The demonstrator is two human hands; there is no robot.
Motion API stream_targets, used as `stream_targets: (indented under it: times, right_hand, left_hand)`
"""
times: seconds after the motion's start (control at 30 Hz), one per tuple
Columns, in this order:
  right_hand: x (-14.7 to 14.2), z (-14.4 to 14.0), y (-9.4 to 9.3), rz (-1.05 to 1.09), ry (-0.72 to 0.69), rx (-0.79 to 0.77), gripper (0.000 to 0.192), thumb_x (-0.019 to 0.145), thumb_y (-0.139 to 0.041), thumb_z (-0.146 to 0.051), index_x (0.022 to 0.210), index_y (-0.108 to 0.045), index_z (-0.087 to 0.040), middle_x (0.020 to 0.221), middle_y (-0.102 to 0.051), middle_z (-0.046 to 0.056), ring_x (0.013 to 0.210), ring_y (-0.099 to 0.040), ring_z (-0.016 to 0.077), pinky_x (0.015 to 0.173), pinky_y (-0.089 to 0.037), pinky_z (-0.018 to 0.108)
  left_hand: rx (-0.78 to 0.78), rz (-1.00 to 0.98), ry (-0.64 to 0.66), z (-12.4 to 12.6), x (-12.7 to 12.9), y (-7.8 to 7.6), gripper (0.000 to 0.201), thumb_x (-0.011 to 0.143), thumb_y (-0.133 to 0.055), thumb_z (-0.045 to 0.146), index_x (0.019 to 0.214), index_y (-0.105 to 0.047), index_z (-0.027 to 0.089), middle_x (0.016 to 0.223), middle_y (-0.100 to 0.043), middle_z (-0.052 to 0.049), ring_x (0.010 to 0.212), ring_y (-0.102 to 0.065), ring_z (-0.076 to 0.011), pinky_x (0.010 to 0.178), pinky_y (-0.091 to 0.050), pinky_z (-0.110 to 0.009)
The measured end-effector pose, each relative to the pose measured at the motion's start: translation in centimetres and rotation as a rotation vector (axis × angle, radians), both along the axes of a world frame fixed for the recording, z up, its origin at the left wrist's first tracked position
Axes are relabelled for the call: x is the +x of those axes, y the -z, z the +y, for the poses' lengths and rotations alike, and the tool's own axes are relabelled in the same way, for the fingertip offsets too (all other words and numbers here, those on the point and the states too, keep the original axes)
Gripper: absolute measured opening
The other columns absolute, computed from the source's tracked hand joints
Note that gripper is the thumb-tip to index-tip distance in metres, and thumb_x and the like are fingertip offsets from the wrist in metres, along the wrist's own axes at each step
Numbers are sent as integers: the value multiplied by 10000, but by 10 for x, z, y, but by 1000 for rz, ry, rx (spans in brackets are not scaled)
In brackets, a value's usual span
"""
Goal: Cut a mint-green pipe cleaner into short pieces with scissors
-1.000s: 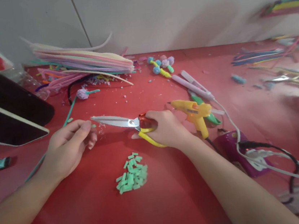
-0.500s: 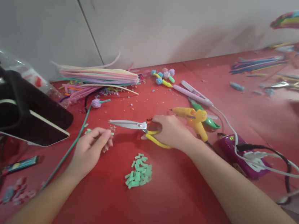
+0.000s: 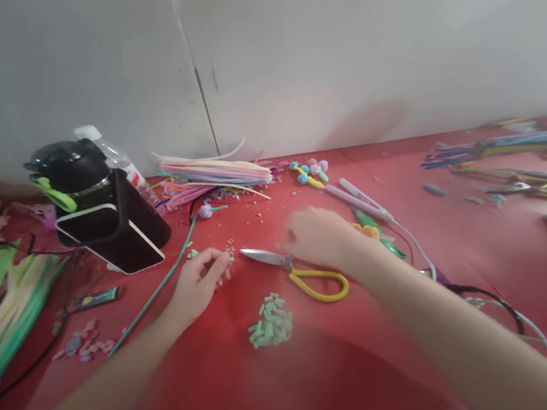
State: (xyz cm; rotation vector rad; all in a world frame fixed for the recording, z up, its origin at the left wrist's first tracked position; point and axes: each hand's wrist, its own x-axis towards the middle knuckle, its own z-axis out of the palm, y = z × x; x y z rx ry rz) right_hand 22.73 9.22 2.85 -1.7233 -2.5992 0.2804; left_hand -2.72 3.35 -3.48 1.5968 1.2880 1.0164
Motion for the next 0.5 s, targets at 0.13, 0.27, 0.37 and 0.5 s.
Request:
stream_targets:
  times: [0.13,0.27,0.37,0.5]
  right_hand:
    - [-53,86,-22,119,26,199,458,867,-598,-469,1234,-628,-196,1244,-664,128,1101,-625,281,869,-470,359]
    - [-101,157,-10,122,21,194,978,743,-756,-471,1532,-322,-90,1515,-421,259,1333,-467,379,1027,-416,453]
    - [-118,178,7,87,-64,126,758,725,-755,-286,1429,-505,-159,1331,-625,177,1218,-570,342,993,-440,431]
    - [-110,186,8,79,-210,139,599,773,-671,-193,1368,-598,-199,1369,-623,131,1224,-572,296,990,-439,364]
  left_hand:
    - [-9,8,23,0,0,2,324,952,-515,383,705,-555,177,632,-562,23,590,-504,-100,595,-396,-238]
    - [-38,9,31,-2,-2,6,326,954,-514,402,722,-555,176,652,-553,24,604,-491,-101,606,-387,-240]
    - [-75,-23,33,-2,-4,8,323,948,-519,417,733,-557,179,650,-549,23,605,-485,-108,597,-382,-240]
    - [-97,-34,39,-2,-5,6,330,949,-515,413,718,-546,180,648,-540,20,607,-474,-111,597,-368,-244]
